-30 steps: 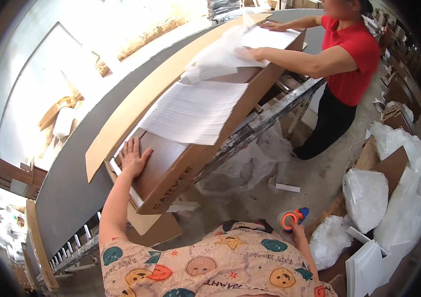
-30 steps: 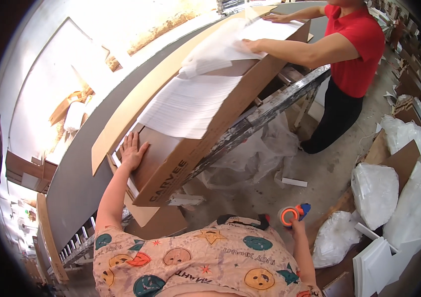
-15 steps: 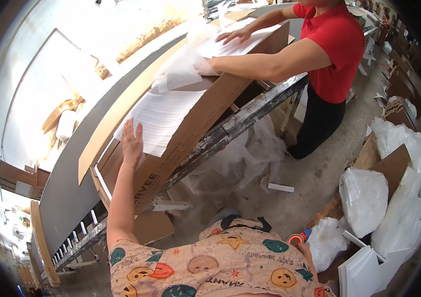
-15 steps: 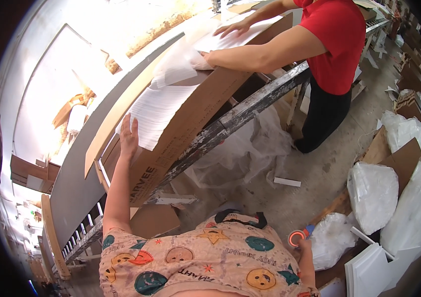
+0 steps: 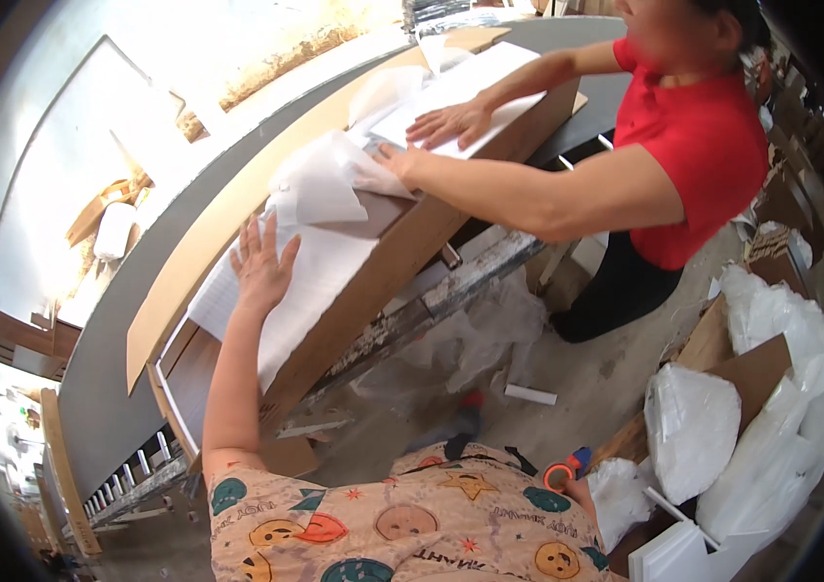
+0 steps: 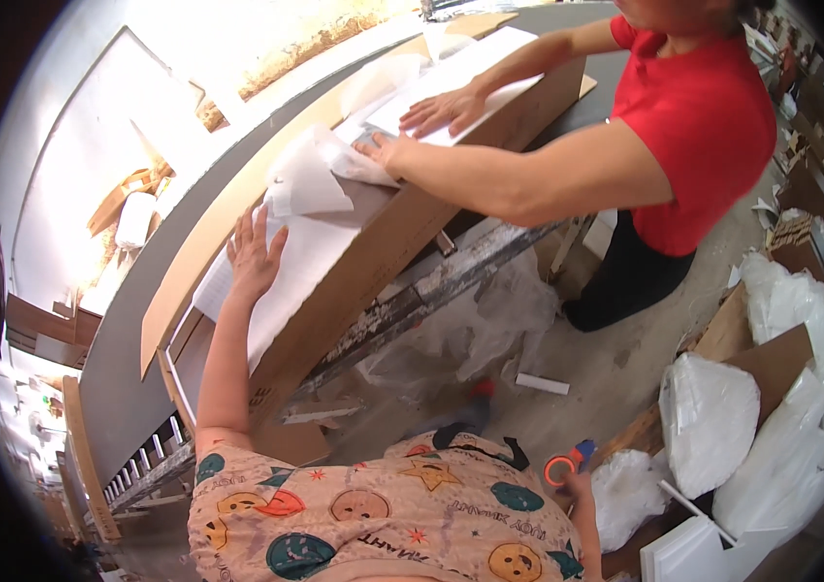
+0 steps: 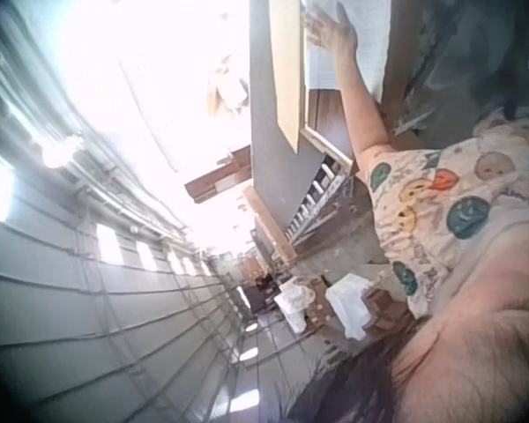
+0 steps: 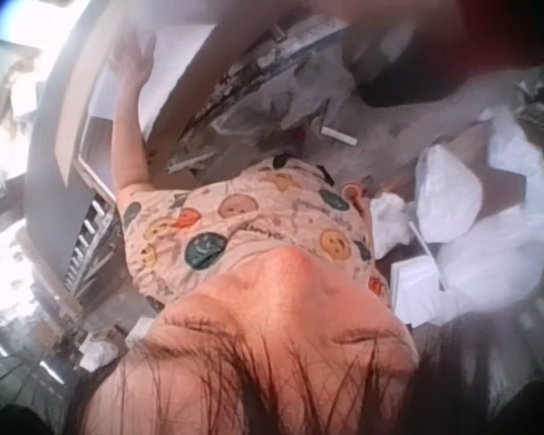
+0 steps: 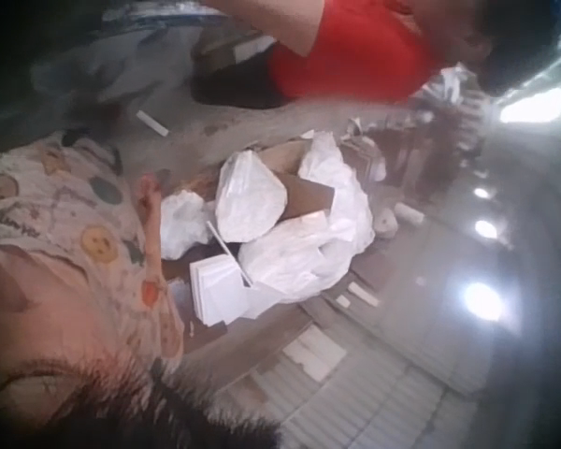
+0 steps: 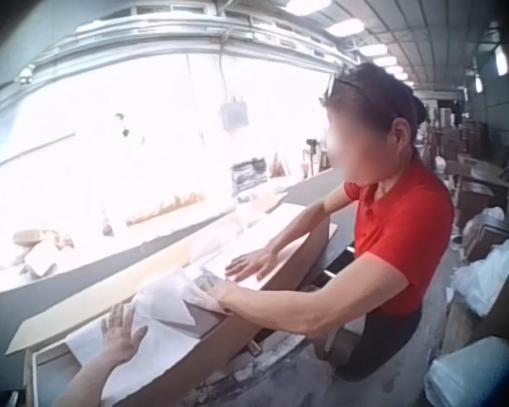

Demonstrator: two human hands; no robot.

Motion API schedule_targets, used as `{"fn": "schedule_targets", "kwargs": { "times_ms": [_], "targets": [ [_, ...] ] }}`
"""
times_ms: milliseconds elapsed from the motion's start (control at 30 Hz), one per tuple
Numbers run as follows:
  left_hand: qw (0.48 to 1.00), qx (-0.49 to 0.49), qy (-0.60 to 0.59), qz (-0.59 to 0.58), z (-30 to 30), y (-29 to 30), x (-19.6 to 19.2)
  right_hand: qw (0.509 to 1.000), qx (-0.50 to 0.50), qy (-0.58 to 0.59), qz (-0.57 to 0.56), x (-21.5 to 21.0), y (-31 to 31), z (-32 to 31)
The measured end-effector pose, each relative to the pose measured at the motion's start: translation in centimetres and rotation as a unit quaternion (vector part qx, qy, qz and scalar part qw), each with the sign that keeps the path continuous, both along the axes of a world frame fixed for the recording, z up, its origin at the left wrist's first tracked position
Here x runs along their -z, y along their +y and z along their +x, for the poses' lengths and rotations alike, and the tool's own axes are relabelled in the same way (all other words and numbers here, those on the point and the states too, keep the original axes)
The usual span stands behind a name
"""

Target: The person packs items into cardboard boxes by lining them with protective foam padding, folding the cardboard flaps, and taping the seams and edges shut with a tape dispenser.

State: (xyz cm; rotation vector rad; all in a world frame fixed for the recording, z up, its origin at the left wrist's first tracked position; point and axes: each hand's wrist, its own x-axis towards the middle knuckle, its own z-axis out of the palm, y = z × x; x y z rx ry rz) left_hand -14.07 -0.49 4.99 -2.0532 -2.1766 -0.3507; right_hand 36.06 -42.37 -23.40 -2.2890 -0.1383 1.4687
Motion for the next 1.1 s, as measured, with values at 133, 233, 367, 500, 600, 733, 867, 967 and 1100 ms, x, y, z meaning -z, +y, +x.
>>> {"fn": "schedule_targets", "kwargs": {
  "times_ms": [133,233,367,500,600,733,867,967,1100],
  "targets": [
    [0.992,-0.068,0.041,-0.1,-4.3,0.9,3.2,0.999,-0.041,-0.031,-0.014,-2.3,4.5,0.2],
    [0.981,-0.094,-0.014,-0.171,-4.2,0.6,4.1,0.998,-0.041,-0.053,-0.021,-2.7,6.0,1.0],
    [0.98,-0.089,0.001,-0.179,-4.6,0.7,4.4,0.996,-0.057,-0.07,-0.016,0.3,7.3,3.1],
    [0.977,-0.081,-0.005,-0.195,-4.6,1.2,2.1,0.984,-0.136,-0.104,-0.057,7.7,5.8,6.6],
    [0.989,-0.082,-0.03,-0.119,-4.1,0.3,1.2,0.972,-0.198,-0.123,-0.042,5.1,9.2,6.1],
    [0.978,0.072,-0.152,0.12,3.0,-1.0,-2.4,0.966,-0.227,-0.101,-0.078,1.6,13.6,6.7],
    [0.967,0.168,-0.055,0.183,8.0,-2.9,-2.4,0.953,-0.272,-0.114,-0.064,3.7,14.0,8.5],
    [0.951,0.174,-0.105,0.233,10.4,-4.8,-0.6,0.938,-0.307,-0.16,0.002,4.0,13.8,9.8],
    [0.898,0.31,-0.206,0.234,19.7,-7.6,1.4,0.955,-0.279,-0.102,-0.014,5.0,12.8,13.3]
  ]
}}
